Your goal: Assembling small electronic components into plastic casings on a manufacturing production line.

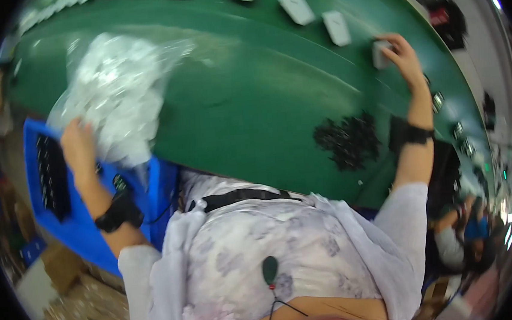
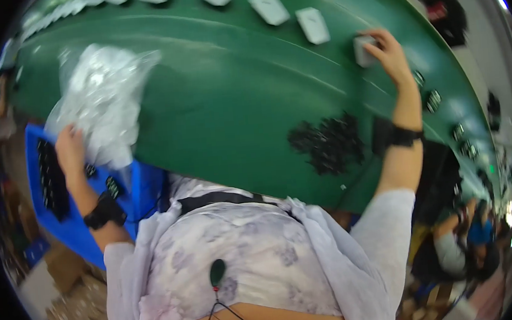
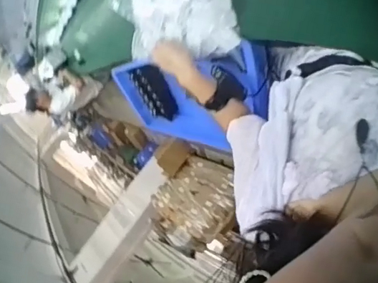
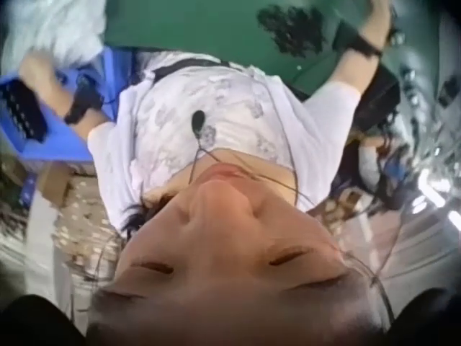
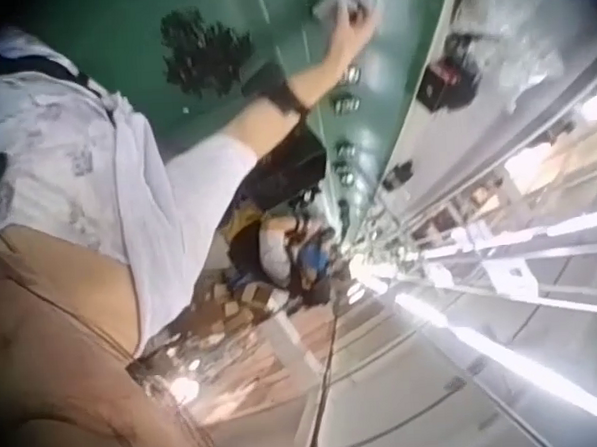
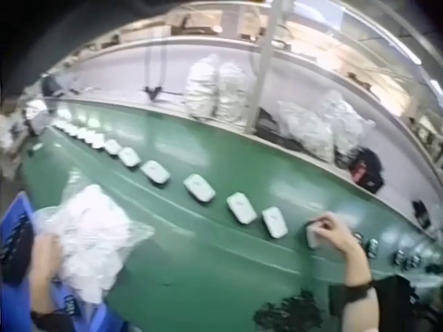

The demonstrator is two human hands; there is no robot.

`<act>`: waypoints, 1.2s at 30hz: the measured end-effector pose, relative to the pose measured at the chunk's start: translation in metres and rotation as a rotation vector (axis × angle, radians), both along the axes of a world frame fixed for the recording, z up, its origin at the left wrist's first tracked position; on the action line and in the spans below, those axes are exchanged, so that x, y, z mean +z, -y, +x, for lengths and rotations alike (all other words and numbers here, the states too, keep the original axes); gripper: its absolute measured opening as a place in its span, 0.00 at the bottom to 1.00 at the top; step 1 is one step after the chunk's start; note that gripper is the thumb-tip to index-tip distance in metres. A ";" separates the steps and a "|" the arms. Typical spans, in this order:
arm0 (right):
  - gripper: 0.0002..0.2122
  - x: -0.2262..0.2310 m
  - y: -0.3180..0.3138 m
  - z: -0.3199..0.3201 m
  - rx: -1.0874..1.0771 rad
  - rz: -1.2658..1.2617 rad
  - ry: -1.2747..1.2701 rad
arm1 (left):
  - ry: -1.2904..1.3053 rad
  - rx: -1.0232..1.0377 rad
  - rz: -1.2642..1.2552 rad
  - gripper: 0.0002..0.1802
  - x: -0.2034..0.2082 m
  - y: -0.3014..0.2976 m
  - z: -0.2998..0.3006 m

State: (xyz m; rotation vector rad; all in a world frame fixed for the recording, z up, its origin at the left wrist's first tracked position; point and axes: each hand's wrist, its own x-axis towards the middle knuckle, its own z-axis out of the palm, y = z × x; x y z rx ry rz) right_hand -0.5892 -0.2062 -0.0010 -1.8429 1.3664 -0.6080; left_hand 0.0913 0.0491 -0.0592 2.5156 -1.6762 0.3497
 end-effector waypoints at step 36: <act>0.04 0.012 -0.178 0.093 -0.374 -0.010 0.215 | -1.714 -0.632 0.184 0.11 0.043 0.065 -0.348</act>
